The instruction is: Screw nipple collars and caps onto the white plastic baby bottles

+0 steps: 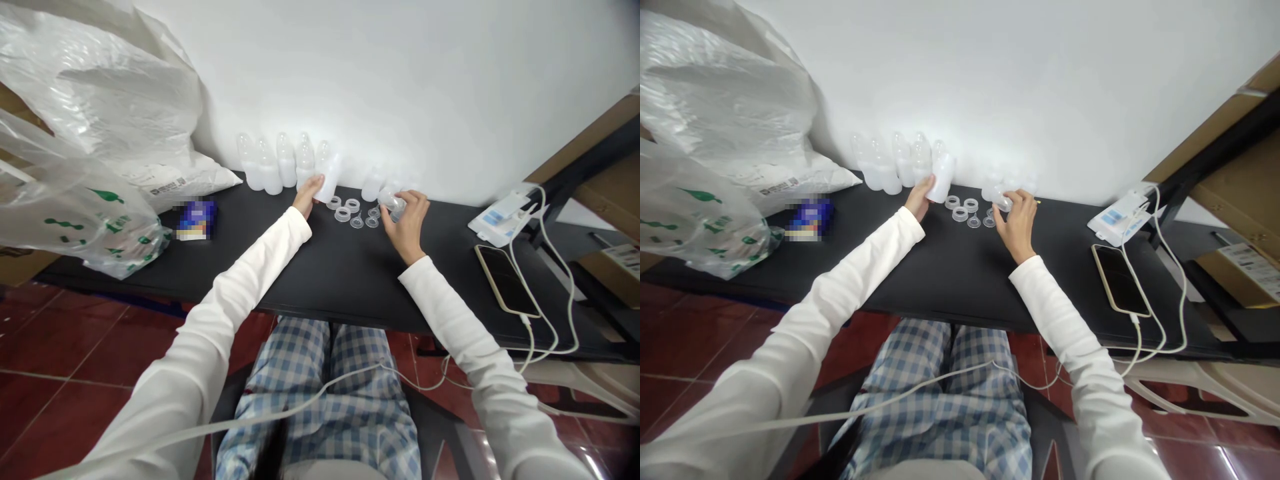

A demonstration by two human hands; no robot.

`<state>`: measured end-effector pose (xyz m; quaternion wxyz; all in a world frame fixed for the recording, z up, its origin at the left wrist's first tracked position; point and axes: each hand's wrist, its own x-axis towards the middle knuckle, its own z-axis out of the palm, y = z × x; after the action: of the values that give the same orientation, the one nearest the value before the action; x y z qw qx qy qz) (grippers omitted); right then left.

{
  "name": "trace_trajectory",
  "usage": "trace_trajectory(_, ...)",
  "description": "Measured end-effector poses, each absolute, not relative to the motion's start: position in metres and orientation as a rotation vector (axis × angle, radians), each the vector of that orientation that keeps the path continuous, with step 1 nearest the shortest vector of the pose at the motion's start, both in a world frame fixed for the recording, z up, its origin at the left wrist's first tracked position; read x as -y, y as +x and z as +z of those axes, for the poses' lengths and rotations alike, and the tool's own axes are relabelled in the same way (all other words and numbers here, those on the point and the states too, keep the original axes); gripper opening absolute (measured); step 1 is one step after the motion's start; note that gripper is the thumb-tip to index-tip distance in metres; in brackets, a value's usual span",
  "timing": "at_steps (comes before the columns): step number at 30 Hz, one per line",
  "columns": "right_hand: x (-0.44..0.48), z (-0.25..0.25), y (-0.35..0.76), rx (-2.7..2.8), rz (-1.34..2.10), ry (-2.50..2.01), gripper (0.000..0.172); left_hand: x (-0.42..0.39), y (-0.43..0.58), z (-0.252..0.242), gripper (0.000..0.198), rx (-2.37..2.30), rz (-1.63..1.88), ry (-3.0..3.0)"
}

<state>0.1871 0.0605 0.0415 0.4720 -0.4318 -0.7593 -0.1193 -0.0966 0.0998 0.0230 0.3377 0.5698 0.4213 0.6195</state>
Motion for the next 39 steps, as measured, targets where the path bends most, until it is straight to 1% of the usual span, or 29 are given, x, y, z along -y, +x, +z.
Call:
trace_trajectory(3, -0.061, 0.04, 0.186, 1.859, -0.281, -1.078, 0.041, -0.1, -0.095, 0.018, 0.075, -1.177, 1.582, 1.467)
trace_trajectory(6, -0.061, 0.039, 0.186, 1.853, -0.284, -1.096, 0.044, -0.094, -0.093, 0.012, 0.064, -1.397, 1.638, 1.573)
trace_trajectory(10, -0.06, 0.04, 0.185, 1.83, -0.309, -1.096, 0.044, -0.09, -0.092, 0.0, 0.052, -1.668, 1.831, 1.473)
trace_trajectory(14, -0.058, 0.041, 0.184, 1.849, -0.258, -1.095, 0.044, -0.092, -0.094, -0.007, 0.049, -1.78, 1.974, 1.408)
trace_trajectory(19, -0.057, 0.04, 0.182, 1.826, -0.278, -1.086, 0.043, -0.09, -0.099, -0.001, 0.049, -1.863, 1.915, 1.661)
trace_trajectory(25, -0.058, 0.039, 0.181, 1.806, -0.276, -1.109, 0.043, -0.098, -0.08, 0.003, 0.05, -1.659, 1.865, 1.884)
trace_trajectory(31, -0.055, 0.042, 0.18, 1.809, -0.283, -1.132, 0.041, -0.118, -0.05, 0.009, 0.053, -1.537, 1.811, 1.857)
trace_trajectory(39, -0.053, 0.041, 0.178, 1.843, -0.277, -1.117, 0.041, -0.127, -0.042, 0.013, 0.047, -1.645, 1.487, 1.879)
